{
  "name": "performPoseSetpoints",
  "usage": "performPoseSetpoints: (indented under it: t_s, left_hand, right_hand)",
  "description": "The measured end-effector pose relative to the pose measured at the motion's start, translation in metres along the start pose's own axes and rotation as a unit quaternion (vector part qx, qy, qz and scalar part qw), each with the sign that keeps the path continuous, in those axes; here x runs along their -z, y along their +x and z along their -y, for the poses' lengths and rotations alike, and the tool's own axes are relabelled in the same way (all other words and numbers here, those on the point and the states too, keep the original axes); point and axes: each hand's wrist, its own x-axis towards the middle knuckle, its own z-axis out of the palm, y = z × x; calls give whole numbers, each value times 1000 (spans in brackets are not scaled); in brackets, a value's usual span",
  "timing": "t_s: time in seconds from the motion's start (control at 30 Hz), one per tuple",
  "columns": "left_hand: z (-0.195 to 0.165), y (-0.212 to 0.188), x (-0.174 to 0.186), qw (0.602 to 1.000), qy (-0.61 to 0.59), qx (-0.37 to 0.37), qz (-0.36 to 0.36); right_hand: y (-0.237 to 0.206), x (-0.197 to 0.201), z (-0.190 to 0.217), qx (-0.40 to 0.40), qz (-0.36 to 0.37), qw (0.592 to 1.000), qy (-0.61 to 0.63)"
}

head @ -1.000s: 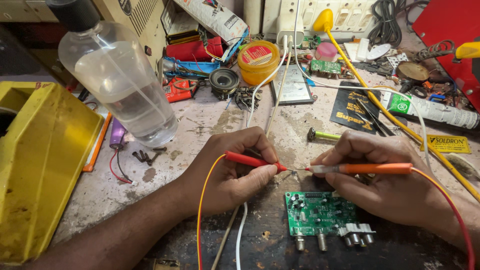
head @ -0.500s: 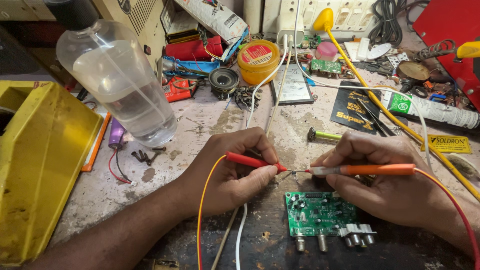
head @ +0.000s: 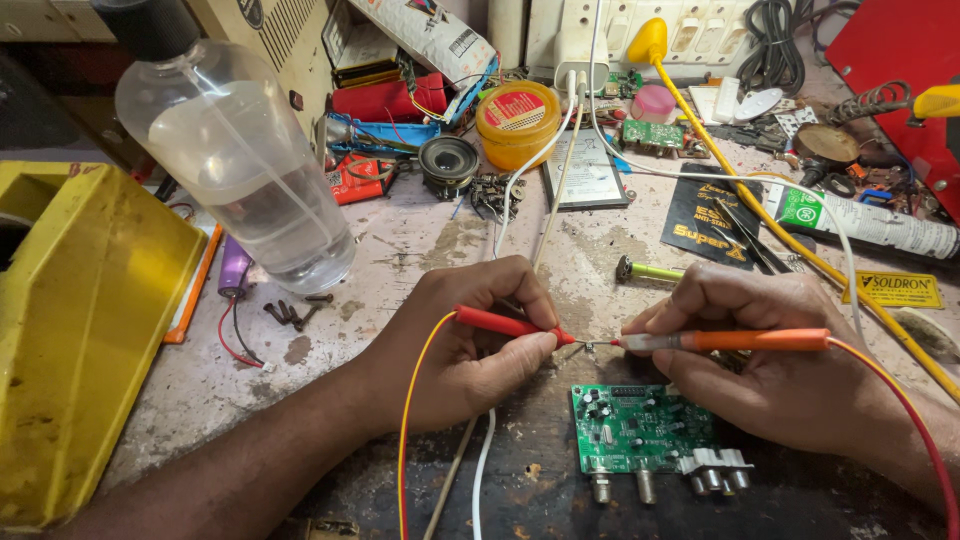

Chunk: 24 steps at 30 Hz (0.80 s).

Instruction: The person uses a soldering iron to work on a green circuit board, then flips it over and uses tweezers to remove a small component. They test the component with a multimeter, place it back on the board, and use a hot air gun to reflow solder on the board.

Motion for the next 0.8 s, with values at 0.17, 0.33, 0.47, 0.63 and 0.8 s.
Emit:
performPoseSetpoints:
  t_s: [0.17,0.33,0.47,0.63,0.8]
  left_hand:
    - [0,0,0,1000,-4,-11,0]
    - [1,0,0,1000,0,0,-1]
    - [1,-1,0,1000,-22,11,4]
    - [1,-1,2,1000,-7,-8,9]
    - [0,-1,2,1000,-4,-12,13]
  right_hand:
    - [-1,1,0,-4,0,1000,3]
    - [-1,1,-1,-5,6,1000,12]
    - [-2,0,-2,-5,6,999,42]
    - [-3,1,-2,-24,4,1000,19]
    - [-2,0,-3,-8,7,1000,13]
